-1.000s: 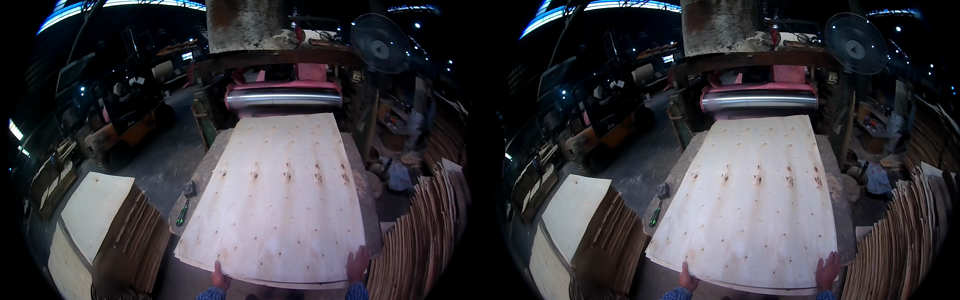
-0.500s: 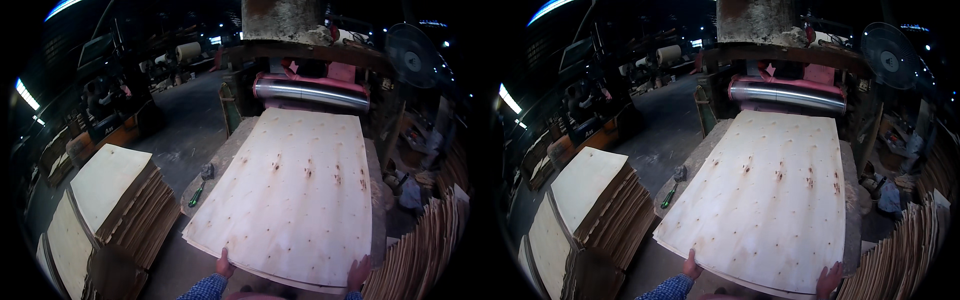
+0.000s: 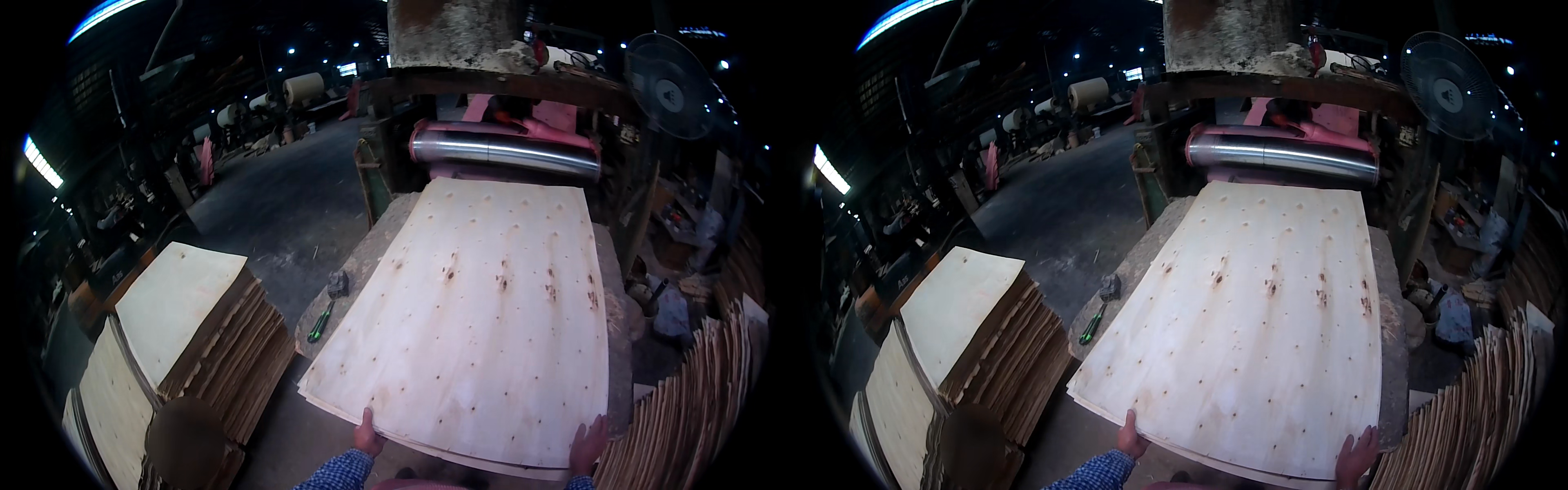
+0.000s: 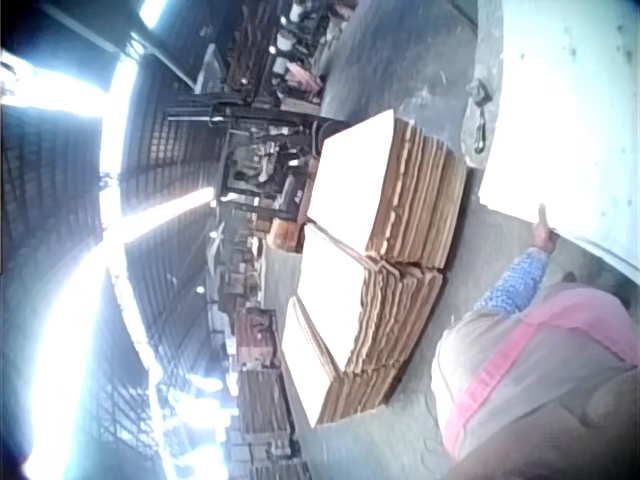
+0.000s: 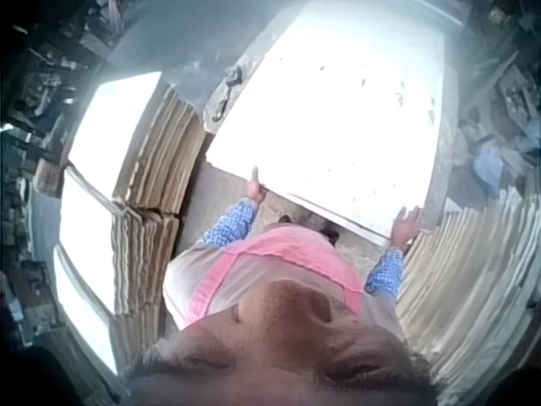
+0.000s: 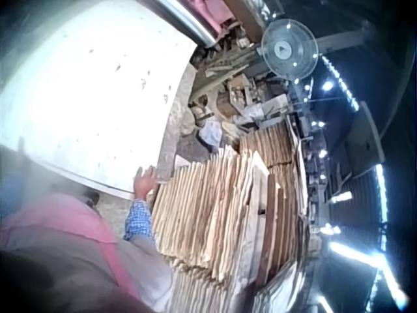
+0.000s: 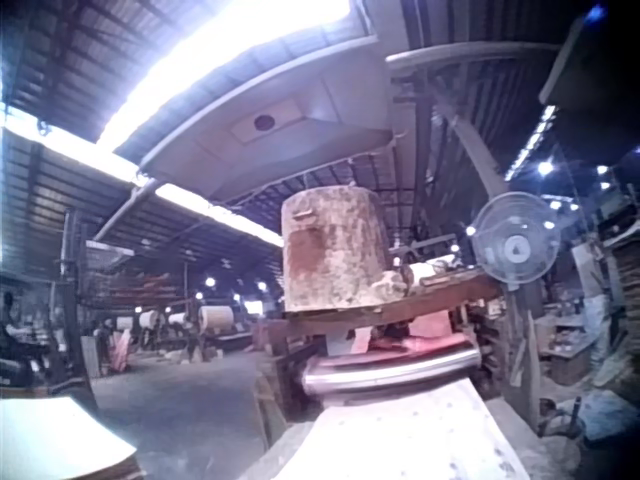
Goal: The person picks up thin wood veneers from a large stack and feeds them one by one into a gluing or processing machine with a large roller.
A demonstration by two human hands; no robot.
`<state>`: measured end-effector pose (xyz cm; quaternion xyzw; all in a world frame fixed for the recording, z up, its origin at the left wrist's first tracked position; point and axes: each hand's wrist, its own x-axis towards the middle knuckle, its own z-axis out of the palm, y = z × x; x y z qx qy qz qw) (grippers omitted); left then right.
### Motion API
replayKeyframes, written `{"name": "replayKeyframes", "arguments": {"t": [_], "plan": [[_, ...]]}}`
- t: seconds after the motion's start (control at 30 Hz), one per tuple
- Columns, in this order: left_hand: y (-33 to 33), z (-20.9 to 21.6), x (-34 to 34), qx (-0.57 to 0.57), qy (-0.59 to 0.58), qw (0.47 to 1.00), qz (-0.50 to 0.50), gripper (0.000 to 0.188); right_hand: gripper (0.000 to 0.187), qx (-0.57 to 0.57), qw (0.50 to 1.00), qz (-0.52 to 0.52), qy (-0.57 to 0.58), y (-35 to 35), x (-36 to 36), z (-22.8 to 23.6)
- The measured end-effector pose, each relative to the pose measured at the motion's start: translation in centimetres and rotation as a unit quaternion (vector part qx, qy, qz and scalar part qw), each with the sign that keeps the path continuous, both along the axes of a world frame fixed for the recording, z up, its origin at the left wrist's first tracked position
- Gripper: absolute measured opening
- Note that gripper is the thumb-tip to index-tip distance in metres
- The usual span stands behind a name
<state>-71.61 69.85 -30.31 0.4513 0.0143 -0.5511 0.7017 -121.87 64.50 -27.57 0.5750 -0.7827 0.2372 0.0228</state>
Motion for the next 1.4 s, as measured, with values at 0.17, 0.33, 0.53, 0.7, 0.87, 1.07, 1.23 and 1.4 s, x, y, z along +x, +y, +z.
{"name": "replayKeyframes", "arguments": {"t": [0.17,0.33,0.53,0.7,0.87,1.07,1.23,1.4], "plan": [[0.2,-0.7,0.3,-0.026,0.002,1.0,-0.006,0.053,0.05,-0.009,1.0,0.009,0.0,0.0,0.2,0.2],[0.3,-0.4,0.2,-0.028,-0.012,0.999,-0.018,0.054,0.051,-0.029,0.999,0.012,0.008,0.1,0.2,0.2],[0.2,-1.1,0.4,-0.027,0.002,1.0,-0.007,0.055,0.051,-0.055,0.998,0.022,-0.003,0.1,0.1,-0.2],[0.1,-1.5,0.2,-0.046,-0.019,0.999,-0.019,0.056,0.053,-0.057,0.998,0.018,-0.02,-0.1,-0.1,-0.2],[0.7,-0.9,0.6,-0.053,-0.068,0.996,-0.038,0.053,0.055,-0.046,0.998,0.005,-0.034,-0.3,0.5,0.7],[0.3,-3.9,1.6,0.032,-0.004,0.999,-0.019,0.053,0.054,-0.065,0.998,0.004,-0.025,-0.1,0.5,0.1],[-0.5,-2.6,0.3,0.037,-0.011,0.999,0.013,0.051,0.055,-0.054,0.998,-0.011,-0.036,0.0,0.7,1.0],[-0.4,-2.3,0.5,0.052,-0.032,0.998,0.022,0.045,0.054,-0.049,0.998,-0.011,-0.046,-0.2,1.0,1.0]]}}
